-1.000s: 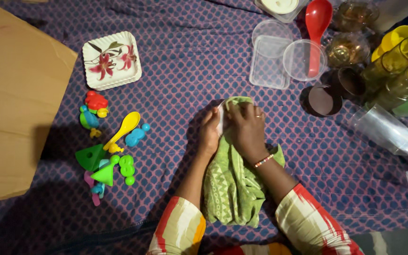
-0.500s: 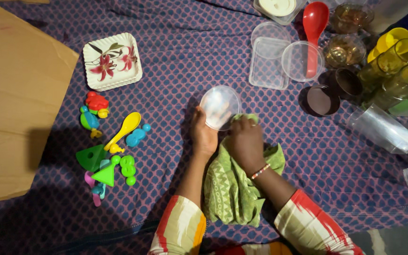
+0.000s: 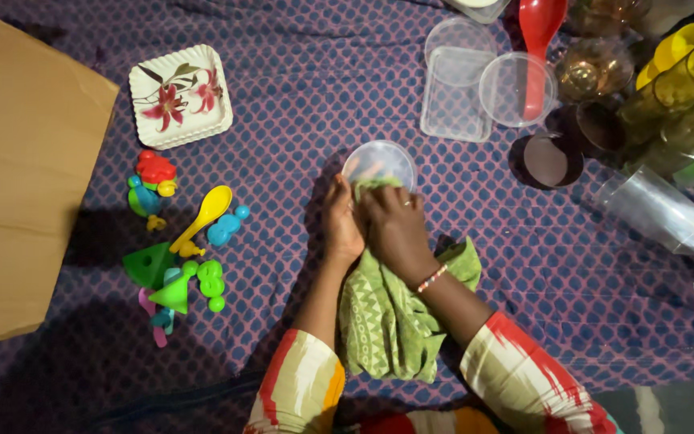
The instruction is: The person wipes several small square plates with a floral pattern and a clear plastic container lid using a green cloth. The items are wiped on both sides and then placed on the bed surface.
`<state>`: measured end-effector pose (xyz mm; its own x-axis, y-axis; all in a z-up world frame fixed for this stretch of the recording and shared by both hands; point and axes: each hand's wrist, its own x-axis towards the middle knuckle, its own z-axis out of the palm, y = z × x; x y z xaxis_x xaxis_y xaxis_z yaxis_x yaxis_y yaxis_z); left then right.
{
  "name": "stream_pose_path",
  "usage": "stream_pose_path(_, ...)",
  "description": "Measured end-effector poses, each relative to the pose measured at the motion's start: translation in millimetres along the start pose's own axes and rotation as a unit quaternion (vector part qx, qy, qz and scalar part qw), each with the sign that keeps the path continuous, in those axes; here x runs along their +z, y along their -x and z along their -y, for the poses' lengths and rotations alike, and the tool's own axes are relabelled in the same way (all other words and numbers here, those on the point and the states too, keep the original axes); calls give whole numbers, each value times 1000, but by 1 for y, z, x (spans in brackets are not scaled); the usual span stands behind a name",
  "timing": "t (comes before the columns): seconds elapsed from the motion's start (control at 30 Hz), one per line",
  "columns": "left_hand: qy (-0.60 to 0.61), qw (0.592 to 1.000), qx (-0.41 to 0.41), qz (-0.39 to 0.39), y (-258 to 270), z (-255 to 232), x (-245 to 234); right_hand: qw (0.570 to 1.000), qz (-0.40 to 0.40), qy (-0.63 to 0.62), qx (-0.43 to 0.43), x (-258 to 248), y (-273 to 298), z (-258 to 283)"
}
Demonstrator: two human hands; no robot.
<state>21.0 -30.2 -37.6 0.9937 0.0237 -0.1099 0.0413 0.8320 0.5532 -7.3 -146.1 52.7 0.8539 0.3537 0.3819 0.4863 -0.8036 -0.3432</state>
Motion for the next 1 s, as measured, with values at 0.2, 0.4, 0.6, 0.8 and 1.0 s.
stream_pose_path(0.2, -17, 999, 0, 38, 2, -7, 13, 995, -57, 14, 86, 5, -3, -28)
stream_pose_path(0.4, -20, 1000, -2, 24, 6, -20, 30, 993, -15, -113, 7, -7, 1, -6)
stream_pose_path(0.6, -35, 999, -21, 34, 5, -19, 20, 987, 28, -146, -67, -5, -1, 2)
stream_pose_path(0.8, -24, 999, 6, -43, -6, 3, -10, 989, -5, -136, -55, 4, -8, -15)
stream_pose_path(1.0, 13, 999, 14, 51, -5, -3, 6, 997, -18, -74, 23, 15, -7, -43)
